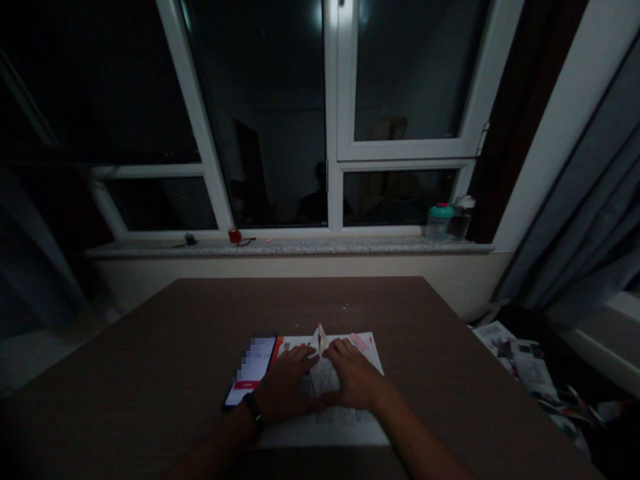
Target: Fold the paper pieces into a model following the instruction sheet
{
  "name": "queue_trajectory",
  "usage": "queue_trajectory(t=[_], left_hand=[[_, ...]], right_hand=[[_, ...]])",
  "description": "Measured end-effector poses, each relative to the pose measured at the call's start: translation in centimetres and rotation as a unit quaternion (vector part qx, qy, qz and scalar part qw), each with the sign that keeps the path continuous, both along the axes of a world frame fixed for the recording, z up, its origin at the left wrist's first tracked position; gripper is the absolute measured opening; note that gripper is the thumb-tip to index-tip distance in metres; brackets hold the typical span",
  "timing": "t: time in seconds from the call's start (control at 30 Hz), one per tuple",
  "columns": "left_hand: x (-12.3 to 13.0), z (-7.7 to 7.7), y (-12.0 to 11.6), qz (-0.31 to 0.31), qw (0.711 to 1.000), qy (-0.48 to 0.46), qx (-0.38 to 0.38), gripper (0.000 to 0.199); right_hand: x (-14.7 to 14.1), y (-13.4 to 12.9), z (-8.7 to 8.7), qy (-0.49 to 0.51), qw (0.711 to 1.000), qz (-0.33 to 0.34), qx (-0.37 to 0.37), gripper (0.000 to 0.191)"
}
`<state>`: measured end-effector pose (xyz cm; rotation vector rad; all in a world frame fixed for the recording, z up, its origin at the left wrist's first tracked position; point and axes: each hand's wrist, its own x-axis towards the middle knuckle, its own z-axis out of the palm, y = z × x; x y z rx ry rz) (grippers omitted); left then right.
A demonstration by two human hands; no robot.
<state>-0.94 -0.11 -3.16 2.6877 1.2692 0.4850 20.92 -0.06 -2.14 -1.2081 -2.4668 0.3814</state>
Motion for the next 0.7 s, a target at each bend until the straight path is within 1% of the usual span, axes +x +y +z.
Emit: queue_trajectory(t=[0.1, 0.17, 0.23, 0.33, 0.4, 0.43, 0.53, 0.7], left_hand=[[-0.1, 0.2, -0.1, -0.018, 1.0, -0.016, 0.008, 0.091], [-0.2, 0.5, 0.0, -0.03, 0.999, -0.029, 0.013, 0.082], [-0.2, 0.9, 0.1, -0.037, 0.999, -0.034, 0.012, 0.064], [-0.1, 1.5, 0.5, -0.033, 0.999, -0.027, -0.001, 0.033], [-0.1, 1.8, 0.6, -0.024, 0.999, -0.016, -0.018, 0.015], [-0.1, 1.9, 0.7, -0.019, 0.999, -0.011, -0.026, 0.011], [-0.1, 2.0, 0.8, -0.017, 0.999, -0.02, -0.031, 0.015], [-0.6, 0.7, 1.1, -0.006, 0.999, -0.04, -0.028, 0.042]], right_hand=[[0.3, 0.1, 0.2, 0.008, 1.0, 0.014, -0.01, 0.076], [0.5, 0.2, 0.3, 0.02, 0.999, 0.027, -0.012, 0.071], [0.6, 0.3, 0.3, 0.035, 0.999, 0.03, -0.009, 0.057], [0.4, 0.5, 0.1, 0.044, 0.999, 0.012, 0.004, 0.03], [0.1, 0.5, -0.1, 0.037, 0.999, -0.002, 0.013, 0.019], [0.0, 0.5, -0.1, 0.034, 0.999, -0.008, 0.016, 0.016], [-0.4, 0.5, -0.1, 0.028, 0.999, -0.023, 0.017, 0.016], [-0.3, 0.7, 0.0, 0.015, 0.999, -0.039, 0.012, 0.035]])
